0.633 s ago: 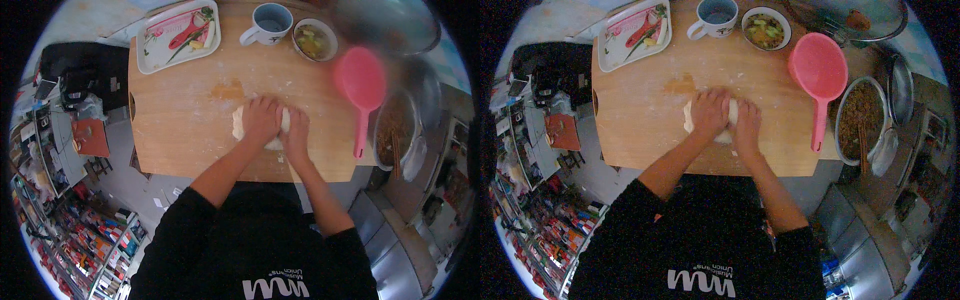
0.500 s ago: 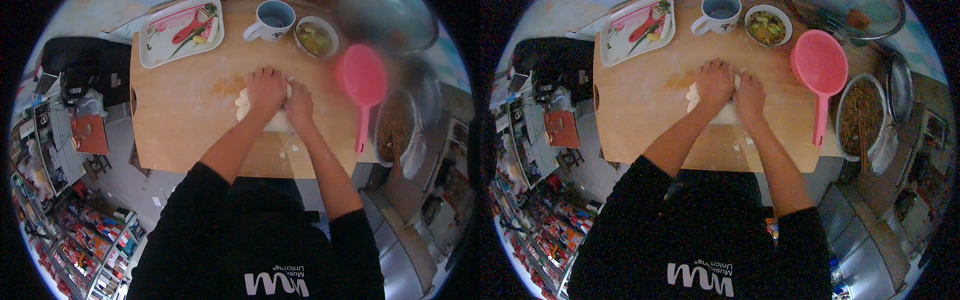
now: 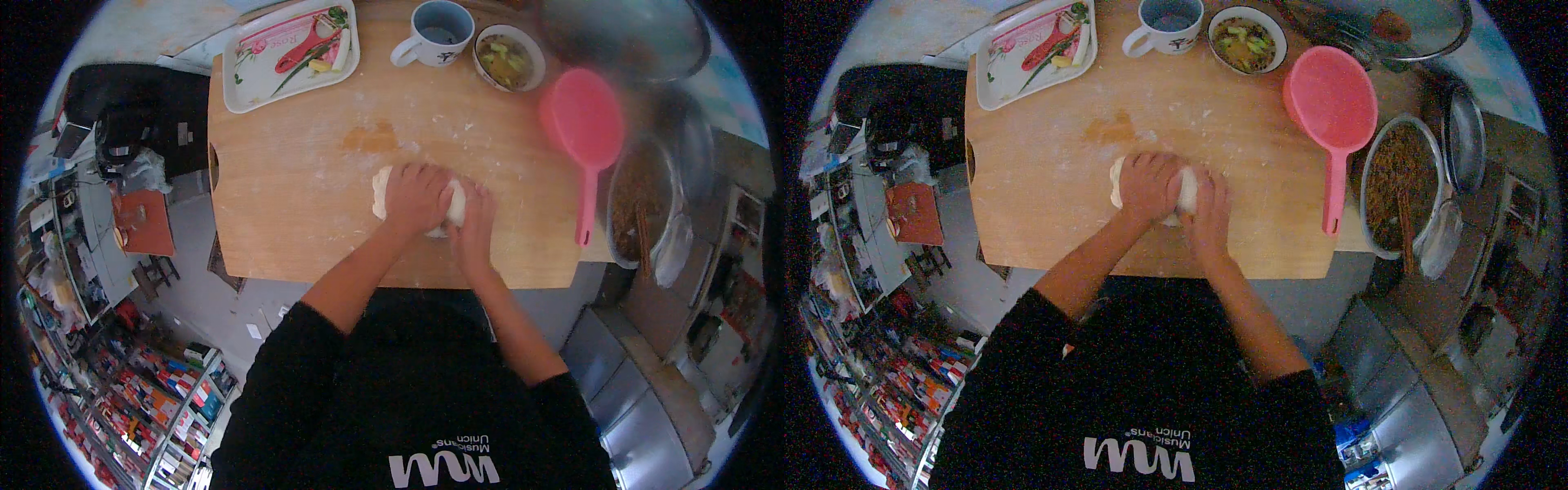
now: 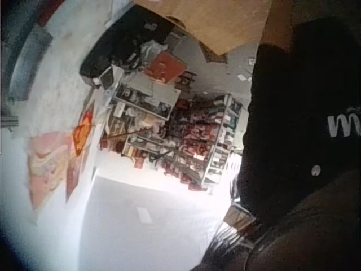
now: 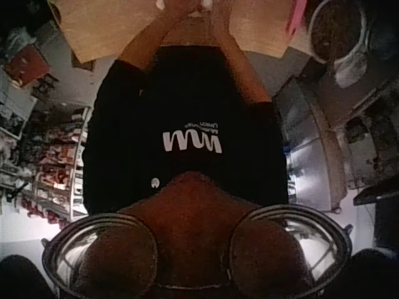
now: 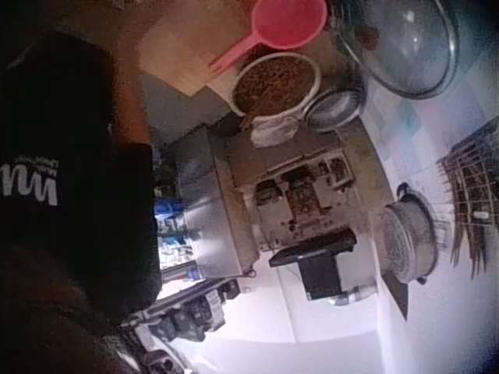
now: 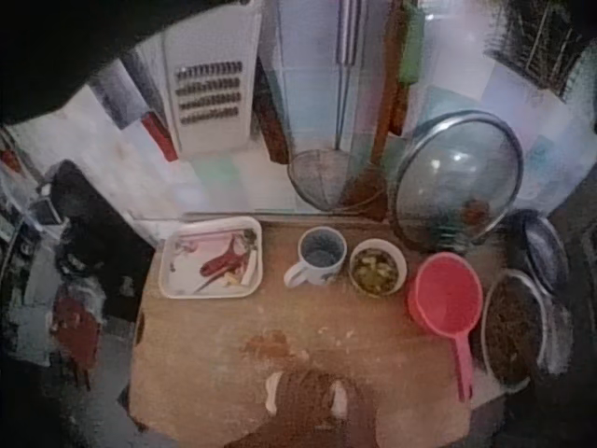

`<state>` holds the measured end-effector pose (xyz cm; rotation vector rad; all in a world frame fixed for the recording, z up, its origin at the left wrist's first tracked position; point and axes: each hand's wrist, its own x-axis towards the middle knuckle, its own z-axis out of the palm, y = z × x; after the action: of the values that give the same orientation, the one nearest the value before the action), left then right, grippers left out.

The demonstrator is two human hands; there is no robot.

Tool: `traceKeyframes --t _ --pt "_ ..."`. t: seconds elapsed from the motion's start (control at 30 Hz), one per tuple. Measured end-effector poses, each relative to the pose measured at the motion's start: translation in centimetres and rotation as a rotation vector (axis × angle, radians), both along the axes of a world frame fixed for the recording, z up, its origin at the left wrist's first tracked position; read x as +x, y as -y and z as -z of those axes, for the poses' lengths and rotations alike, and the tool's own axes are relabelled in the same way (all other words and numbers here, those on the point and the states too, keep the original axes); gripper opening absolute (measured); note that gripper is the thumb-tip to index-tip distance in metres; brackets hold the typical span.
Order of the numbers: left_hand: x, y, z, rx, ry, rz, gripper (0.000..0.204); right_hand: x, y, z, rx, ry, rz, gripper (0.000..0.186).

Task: The person kneads a ball of dough on a wooden board, repeatedly folding and pressing it with both hands. They occasionally add flour to the surface and use a cleaver to scrape the board. The dough is shaped into a smooth ball by the end.

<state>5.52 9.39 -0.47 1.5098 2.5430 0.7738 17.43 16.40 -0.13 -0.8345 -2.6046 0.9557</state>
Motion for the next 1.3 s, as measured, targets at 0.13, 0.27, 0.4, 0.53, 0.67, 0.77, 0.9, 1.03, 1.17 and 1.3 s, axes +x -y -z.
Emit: traceKeyframes --t 0.13,0.27,0.4,0.53,0.67,0.77,0.9,1.03,1.17,1.3 --pt "-2.9 -5.4 1.4 -0.177 -0.013 -0.129 0.035 -4.8 -4.4 0.9 -0.057 0.268 0.105 0.057" --pt "-4.5 -7.2 0.3 -0.260 0.086 -0.214 0.046 -6.9 -8.3 1.8 -0.162 0.186 0.023 0.050" --pt "-5.6 -4.5 -2.6 -0.443 0.369 -0.205 0.057 -7.7 -6.9 -2.8 -0.262 0.343 -0.160 0.056" --pt "-7.7 2.4 0.4 0.010 0.851 -0.365 0.073 -10.5 0.4 -5.7 0.075 0.332 -0.435 0.068" --pt "-4.2 6.7 -3.7 0.072 0.898 -0.604 0.062 -8.2 4.3 -8.6 0.023 0.133 -0.439 0.081" --pt "0.9 7.6 -4.7 0.228 0.558 -0.536 0.041 -4.6 3.3 -7.9 -0.210 0.066 -0.278 0.078" --pt "3.2 7.8 -2.6 0.354 0.197 -0.493 0.031 -2.6 4.2 -6.4 -0.111 0.080 -0.292 0.078" --pt "0.4 5.2 -0.3 0.106 0.185 -0.471 0.029 -4.2 2.7 -3.4 -0.091 0.227 -0.154 0.070" --pt "-5.5 0.2 1.1 -0.078 0.079 -0.667 0.032 -10.9 -0.3 -2.0 0.041 0.407 -0.146 0.059" --pt "-8.9 -1.3 1.7 -0.060 0.344 -0.751 0.045 -15.7 -1.9 -3.5 0.044 0.623 -0.226 0.053"
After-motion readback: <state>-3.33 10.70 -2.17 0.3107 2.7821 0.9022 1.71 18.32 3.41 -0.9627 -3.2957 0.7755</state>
